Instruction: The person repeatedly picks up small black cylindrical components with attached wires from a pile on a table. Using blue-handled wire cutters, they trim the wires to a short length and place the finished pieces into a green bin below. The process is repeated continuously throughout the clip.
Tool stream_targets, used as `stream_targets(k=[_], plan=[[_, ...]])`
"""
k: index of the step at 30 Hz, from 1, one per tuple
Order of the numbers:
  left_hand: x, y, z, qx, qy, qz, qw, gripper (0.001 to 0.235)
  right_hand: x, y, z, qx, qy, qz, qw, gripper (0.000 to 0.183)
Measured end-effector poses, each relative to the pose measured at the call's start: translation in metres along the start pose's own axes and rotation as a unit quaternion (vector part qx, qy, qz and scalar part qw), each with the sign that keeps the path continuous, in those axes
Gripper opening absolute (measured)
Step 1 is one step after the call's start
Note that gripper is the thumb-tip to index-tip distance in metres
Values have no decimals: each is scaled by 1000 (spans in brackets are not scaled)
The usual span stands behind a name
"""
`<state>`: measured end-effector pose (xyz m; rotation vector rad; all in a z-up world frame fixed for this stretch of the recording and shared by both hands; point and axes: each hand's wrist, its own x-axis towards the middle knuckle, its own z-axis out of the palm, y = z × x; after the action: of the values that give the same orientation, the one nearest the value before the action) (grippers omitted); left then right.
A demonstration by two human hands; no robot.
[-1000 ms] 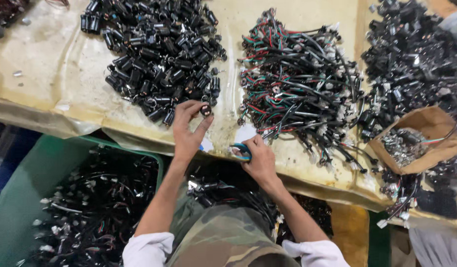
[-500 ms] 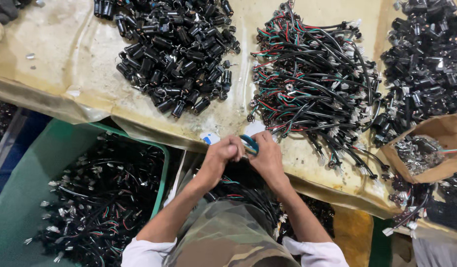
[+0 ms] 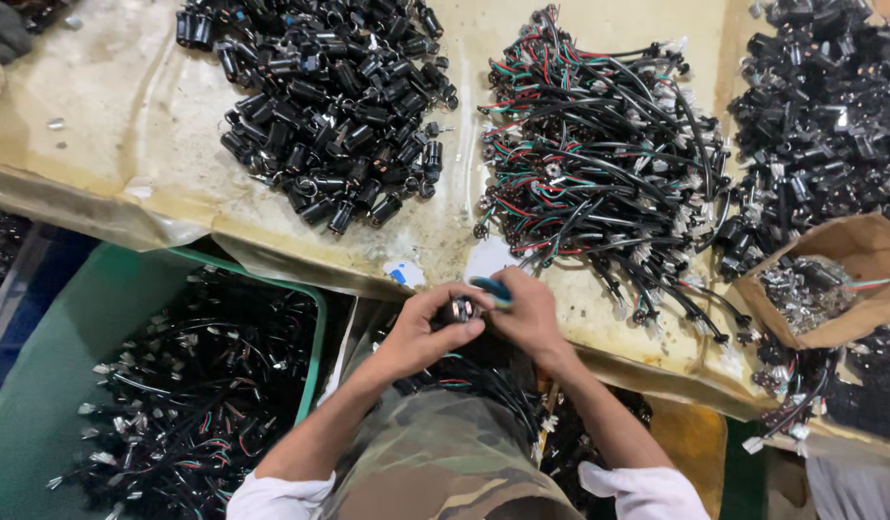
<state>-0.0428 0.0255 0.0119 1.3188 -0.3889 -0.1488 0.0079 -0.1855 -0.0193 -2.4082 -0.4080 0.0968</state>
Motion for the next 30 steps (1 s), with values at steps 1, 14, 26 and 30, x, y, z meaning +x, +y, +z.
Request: stream_targets(k=[1, 14, 26, 30], plan=[[1, 4, 0, 20, -10, 37, 999, 23, -3, -2, -15, 71, 35, -35, 996, 26], [14, 1, 5, 249, -154, 63, 954, 23, -29, -78, -64, 231, -6, -151, 961, 17], [-41, 2, 61, 292, -84, 153, 940, 29, -97, -66, -46, 798, -62, -103, 591, 55], [-37, -2, 63, 228, -67, 128, 963, 33, -99, -68, -32, 724, -25, -129, 677, 54]])
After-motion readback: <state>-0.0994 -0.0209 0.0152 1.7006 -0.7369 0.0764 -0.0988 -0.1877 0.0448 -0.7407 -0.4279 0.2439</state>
